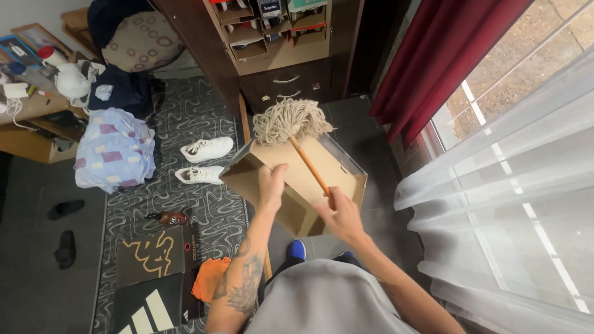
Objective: The person is organizing their shoe collection by placing shoes into boxes, cleaning the boxes using a small mop and a cloth, and then storing the boxes in a closet.
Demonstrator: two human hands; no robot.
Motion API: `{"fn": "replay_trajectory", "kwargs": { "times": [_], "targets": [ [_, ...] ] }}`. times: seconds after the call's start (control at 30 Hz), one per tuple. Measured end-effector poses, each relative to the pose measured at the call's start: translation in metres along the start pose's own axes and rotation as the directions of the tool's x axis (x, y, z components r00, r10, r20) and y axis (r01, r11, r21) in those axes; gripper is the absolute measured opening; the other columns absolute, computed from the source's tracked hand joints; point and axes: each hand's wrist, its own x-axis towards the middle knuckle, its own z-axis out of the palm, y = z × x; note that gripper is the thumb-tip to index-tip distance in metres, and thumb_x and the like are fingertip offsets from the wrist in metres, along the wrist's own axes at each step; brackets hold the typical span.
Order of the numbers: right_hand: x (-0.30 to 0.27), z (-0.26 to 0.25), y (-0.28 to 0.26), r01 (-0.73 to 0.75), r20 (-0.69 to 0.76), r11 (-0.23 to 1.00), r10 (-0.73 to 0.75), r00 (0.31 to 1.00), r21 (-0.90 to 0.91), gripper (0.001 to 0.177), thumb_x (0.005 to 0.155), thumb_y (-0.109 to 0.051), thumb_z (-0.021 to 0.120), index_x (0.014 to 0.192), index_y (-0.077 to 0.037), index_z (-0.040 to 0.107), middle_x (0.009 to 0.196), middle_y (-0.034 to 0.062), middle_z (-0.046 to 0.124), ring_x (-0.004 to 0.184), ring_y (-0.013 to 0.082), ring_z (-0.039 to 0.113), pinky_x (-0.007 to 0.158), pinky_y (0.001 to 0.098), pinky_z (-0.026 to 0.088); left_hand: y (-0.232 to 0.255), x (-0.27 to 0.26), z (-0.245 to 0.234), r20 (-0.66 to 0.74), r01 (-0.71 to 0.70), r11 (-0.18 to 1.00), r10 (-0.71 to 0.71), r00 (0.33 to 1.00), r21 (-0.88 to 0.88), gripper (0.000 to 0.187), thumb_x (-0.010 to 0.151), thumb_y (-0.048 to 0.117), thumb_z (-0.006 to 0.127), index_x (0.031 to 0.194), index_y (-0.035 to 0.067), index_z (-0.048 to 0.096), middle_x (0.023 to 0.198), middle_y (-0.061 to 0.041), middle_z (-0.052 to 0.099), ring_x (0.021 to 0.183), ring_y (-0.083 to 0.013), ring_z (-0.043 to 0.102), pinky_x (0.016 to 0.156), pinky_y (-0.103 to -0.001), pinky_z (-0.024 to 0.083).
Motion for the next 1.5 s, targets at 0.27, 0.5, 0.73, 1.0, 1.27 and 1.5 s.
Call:
{"fn": "replay_trajectory", "kwargs": {
  "times": [0.27, 0.5, 0.73, 1.0, 1.27, 1.5],
  "targets": [
    [0.011, -0.055, 0.017, 0.195, 0.001, 0.956, -0.2, 0.98, -0.221, 0.017, 0.103, -0.031, 0.055, 0.103, -0.018, 0.066, 0.063, 0.003, 0.064, 0.058, 0.0242, 0.069, 0.055, 0.033, 0.055, 0.063, -0.012, -0.026, 0.125, -0.055, 0.997, 0.06, 0.99, -0.049, 0.039, 0.095, 0.016, 0.065, 0.127, -0.005, 0.061, 0.126, -0.024, 0.064, 0.12, -0.0306, 0.059, 0.105, -0.05, 0.046],
    [0.029, -0.056, 0.033, 0.124, 0.007, 0.966, -0.125, 0.992, -0.225, 0.018, 0.105, -0.034, 0.054, 0.101, -0.019, 0.064, 0.063, 0.0044, 0.065, 0.056, 0.0249, 0.068, 0.054, 0.0358, 0.055, 0.057, 0.006, -0.016, 0.108, 0.039, 0.999, -0.035, 0.993, -0.037, 0.056, 0.091, 0.014, 0.066, 0.138, -0.01, 0.046, 0.137, -0.03, 0.051, 0.132, -0.0356, 0.053, 0.108, -0.053, 0.046],
    [0.022, -0.082, 0.057, 0.092, 0.061, 0.982, -0.083, 0.995, -0.166, 0.019, 0.103, -0.022, 0.054, 0.095, -0.01, 0.067, 0.067, 0.0121, 0.068, 0.057, 0.0281, 0.065, 0.057, 0.039, 0.053, 0.036, 0.055, -0.06, 0.129, -0.187, 0.978, 0.198, 0.972, -0.095, 0.038, 0.092, 0.014, 0.07, 0.125, -0.006, 0.064, 0.113, -0.012, 0.068, 0.106, -0.0167, 0.061, 0.096, -0.042, 0.051],
    [0.017, -0.12, 0.011, -0.028, 0.129, 0.957, 0.068, 0.989, -0.29, 0.021, 0.101, -0.021, 0.057, 0.093, -0.006, 0.068, 0.073, 0.0168, 0.072, 0.063, 0.037, 0.068, 0.064, 0.047, 0.053, 0.038, 0.083, -0.093, 0.095, -0.282, 0.958, 0.277, 0.956, 0.049, 0.033, 0.096, 0.013, 0.068, 0.125, -0.003, 0.064, 0.114, -0.01, 0.068, 0.108, -0.0143, 0.062, 0.098, -0.039, 0.05],
    [0.033, -0.134, 0.034, -0.063, 0.215, 0.926, 0.152, 0.965, -0.371, 0.027, 0.105, -0.029, 0.053, 0.091, -0.011, 0.068, 0.073, 0.0119, 0.073, 0.063, 0.0287, 0.067, 0.068, 0.0407, 0.054, 0.105, 0.042, -0.091, 0.044, -0.31, 0.951, 0.31, 0.95, -0.002, 0.029, 0.097, 0.015, 0.067, 0.118, -0.004, 0.066, 0.107, -0.012, 0.068, 0.104, -0.0176, 0.061, 0.098, -0.041, 0.05],
    [0.061, -0.137, -0.01, 0.023, 0.139, 0.903, 0.041, 0.989, -0.429, 0.018, 0.105, -0.03, 0.055, 0.106, -0.015, 0.067, 0.08, 0.0088, 0.076, 0.072, 0.0308, 0.073, 0.071, 0.0442, 0.057, 0.05, 0.055, -0.083, 0.031, -0.264, 0.963, 0.265, 0.964, -0.049, 0.037, 0.092, 0.017, 0.072, 0.118, -0.008, 0.065, 0.109, -0.014, 0.065, 0.105, -0.0183, 0.056, 0.099, -0.045, 0.046]
  ]
}}
